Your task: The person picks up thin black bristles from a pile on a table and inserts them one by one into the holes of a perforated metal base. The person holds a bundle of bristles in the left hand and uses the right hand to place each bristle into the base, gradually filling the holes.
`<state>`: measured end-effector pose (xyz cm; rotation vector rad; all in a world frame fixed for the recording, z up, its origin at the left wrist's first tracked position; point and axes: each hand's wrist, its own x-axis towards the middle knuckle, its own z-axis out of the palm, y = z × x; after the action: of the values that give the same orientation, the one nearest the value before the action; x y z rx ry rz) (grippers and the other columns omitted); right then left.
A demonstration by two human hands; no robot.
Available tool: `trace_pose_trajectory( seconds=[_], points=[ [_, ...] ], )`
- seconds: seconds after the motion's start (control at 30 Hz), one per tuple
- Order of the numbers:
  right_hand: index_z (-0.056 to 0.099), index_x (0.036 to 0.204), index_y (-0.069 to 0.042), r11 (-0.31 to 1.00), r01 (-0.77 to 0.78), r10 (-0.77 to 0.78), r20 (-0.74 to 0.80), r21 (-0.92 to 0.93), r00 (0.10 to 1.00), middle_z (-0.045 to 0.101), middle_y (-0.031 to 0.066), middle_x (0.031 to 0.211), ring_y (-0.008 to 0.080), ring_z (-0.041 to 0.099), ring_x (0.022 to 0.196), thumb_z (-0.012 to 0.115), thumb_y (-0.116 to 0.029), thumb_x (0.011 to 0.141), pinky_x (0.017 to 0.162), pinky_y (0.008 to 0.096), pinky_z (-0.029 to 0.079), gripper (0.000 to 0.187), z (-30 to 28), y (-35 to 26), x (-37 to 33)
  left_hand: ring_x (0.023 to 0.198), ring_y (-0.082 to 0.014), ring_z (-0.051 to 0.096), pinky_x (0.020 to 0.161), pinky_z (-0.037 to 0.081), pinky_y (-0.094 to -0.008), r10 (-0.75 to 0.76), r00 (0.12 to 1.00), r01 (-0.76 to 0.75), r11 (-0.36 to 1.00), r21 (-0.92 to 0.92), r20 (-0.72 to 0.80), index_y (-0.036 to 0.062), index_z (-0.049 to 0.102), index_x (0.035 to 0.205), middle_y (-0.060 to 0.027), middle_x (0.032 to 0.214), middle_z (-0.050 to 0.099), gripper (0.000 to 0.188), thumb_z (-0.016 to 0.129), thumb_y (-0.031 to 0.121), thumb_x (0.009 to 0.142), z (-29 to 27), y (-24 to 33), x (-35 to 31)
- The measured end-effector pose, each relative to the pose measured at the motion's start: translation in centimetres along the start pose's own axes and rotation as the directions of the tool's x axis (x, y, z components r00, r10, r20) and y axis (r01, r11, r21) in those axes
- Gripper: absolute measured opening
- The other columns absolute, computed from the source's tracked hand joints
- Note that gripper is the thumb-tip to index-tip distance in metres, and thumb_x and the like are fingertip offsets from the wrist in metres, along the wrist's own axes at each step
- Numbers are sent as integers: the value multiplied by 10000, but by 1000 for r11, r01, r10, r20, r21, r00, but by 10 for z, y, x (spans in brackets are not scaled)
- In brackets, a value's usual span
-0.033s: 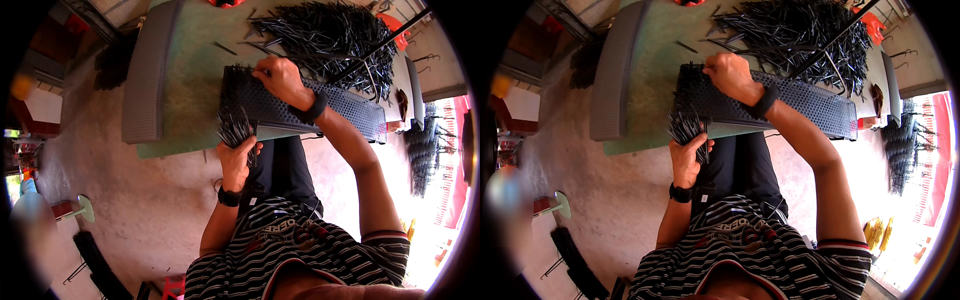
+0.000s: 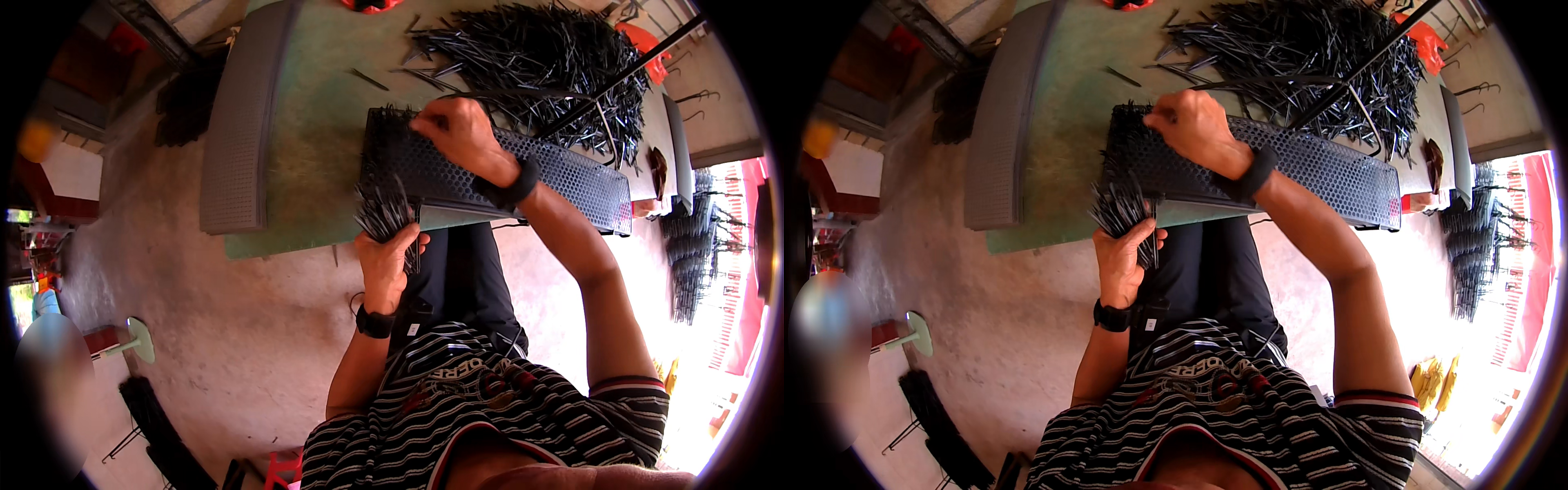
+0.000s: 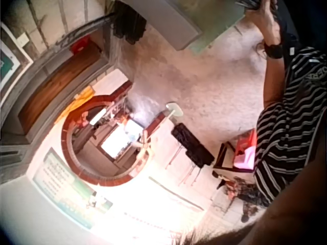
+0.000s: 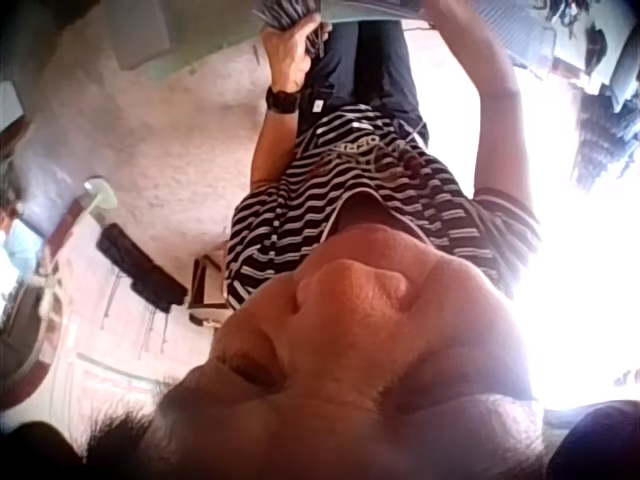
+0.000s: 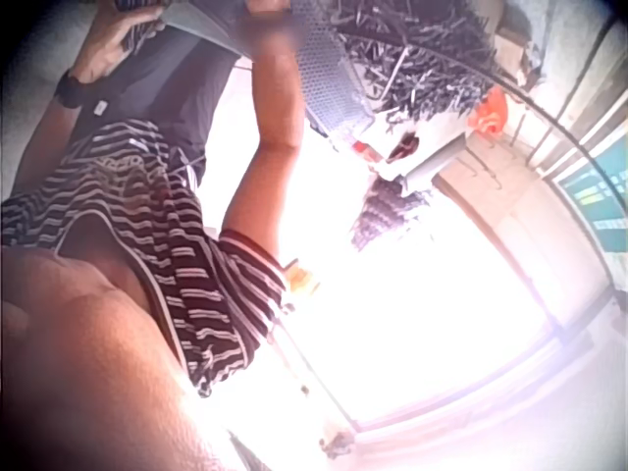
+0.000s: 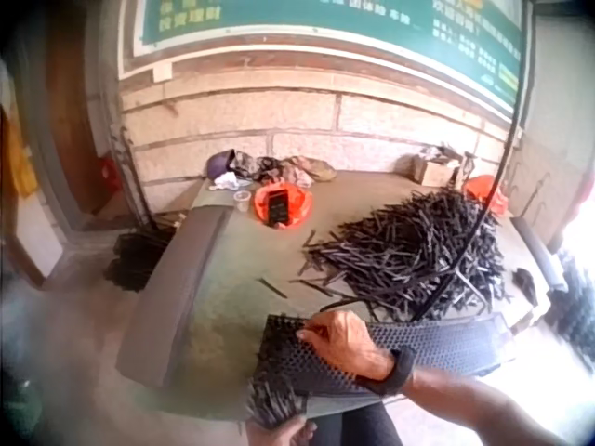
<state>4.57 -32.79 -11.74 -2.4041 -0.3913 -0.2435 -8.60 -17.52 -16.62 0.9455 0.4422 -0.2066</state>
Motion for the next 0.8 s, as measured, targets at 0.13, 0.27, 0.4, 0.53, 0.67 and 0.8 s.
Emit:
trace_pose_trajectory(
  seconds=[0.13,0.27,0.4,0.53,0.67,0.8],
  points=[
    [656,755,51,826,-366,91,539,429,837,622,54,613,104,576,487,674,-171,792,433,249,445,226,3,-10,-28,560,-213,631,473,511,-303,-40,998,40,999,12,38,-57,619,925,-109,785,642,195,643,-90,734,6,-2,-1],
    [608,881,56,737,-438,319,305,515,897,653,90,701,129,633,559,614,-63,819,476,251,475,135,-13,-16,-25,582,-216,634,503,519,-309,-38,995,40,999,-25,90,-53,621,910,-108,786,640,190,628,-111,729,5,-9,2],
    [511,996,7,941,45,22,-194,334,981,656,165,770,202,676,650,562,-40,858,523,284,500,155,-6,-12,-17,607,-225,640,527,526,-315,-3,997,8,998,-63,74,-55,617,881,-117,779,634,169,614,-125,728,-6,-17,7],
    [476,984,2,955,81,-25,-195,286,981,650,189,788,236,677,668,561,-16,853,531,304,505,157,5,-2,-15,616,-235,643,532,529,-324,-11,999,13,997,-78,32,-55,609,879,-126,782,631,165,611,-125,730,-7,-15,8],
    [486,954,0,955,59,-13,-158,290,987,638,192,782,272,666,677,573,-16,838,538,336,502,145,13,5,-13,625,-244,648,538,533,-333,-26,1000,26,995,-100,3,-44,608,909,-125,796,632,183,622,-104,737,-5,-9,6],
    [545,876,-6,970,241,-243,-81,-35,967,618,166,743,321,626,679,596,-67,811,559,389,485,102,16,18,-8,638,-253,653,545,535,-337,-36,999,35,995,-97,-17,-35,607,927,-115,802,635,188,628,-82,746,-6,-7,5]
  ],
)
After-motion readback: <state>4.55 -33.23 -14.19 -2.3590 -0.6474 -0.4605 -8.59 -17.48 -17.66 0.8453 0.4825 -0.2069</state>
